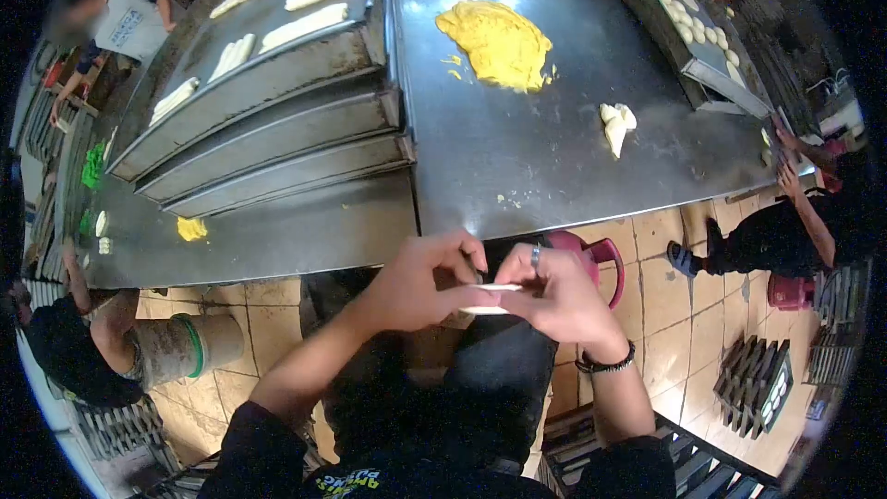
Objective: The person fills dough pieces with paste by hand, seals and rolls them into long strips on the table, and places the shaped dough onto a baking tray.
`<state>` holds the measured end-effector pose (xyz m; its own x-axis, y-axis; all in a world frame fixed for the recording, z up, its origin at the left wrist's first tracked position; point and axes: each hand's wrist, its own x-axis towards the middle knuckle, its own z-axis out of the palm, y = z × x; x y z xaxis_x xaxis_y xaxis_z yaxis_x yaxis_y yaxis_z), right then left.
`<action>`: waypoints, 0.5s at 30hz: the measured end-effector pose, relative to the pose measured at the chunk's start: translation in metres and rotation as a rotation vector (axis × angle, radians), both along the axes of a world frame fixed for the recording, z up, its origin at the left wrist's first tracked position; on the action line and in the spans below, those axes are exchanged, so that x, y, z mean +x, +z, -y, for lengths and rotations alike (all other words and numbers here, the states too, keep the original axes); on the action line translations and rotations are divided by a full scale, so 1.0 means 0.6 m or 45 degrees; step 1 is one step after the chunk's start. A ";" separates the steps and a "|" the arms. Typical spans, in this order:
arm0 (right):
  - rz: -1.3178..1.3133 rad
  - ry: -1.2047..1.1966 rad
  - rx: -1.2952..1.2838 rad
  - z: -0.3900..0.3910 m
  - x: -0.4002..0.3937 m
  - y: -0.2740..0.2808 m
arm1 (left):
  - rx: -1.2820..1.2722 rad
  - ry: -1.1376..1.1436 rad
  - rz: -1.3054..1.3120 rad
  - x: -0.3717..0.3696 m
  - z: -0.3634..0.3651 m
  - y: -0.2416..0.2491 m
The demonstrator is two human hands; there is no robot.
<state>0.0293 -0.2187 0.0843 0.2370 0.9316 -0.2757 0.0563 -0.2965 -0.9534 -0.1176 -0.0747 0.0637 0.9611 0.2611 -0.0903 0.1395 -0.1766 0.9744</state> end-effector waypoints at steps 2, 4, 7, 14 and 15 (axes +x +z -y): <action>0.065 0.008 -0.079 -0.013 0.019 0.022 | 0.001 0.025 0.031 0.018 -0.011 -0.007; -0.038 -0.023 -0.043 -0.024 0.042 0.015 | -0.070 0.050 0.042 0.035 -0.027 0.010; 0.386 -0.037 -0.236 -0.055 0.084 0.020 | 0.096 0.085 0.133 0.099 -0.049 -0.016; 0.828 0.203 -0.246 -0.115 0.208 -0.090 | 0.496 0.149 -0.026 0.200 -0.088 -0.085; 0.987 0.262 -0.185 -0.116 0.210 -0.091 | 0.534 0.114 -0.171 0.204 -0.099 -0.080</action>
<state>0.1554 -0.1490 0.0299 0.2382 0.9448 -0.2249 0.7514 -0.3260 -0.5737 0.0048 -0.0154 0.0157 0.9202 0.3831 -0.0810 0.2922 -0.5342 0.7933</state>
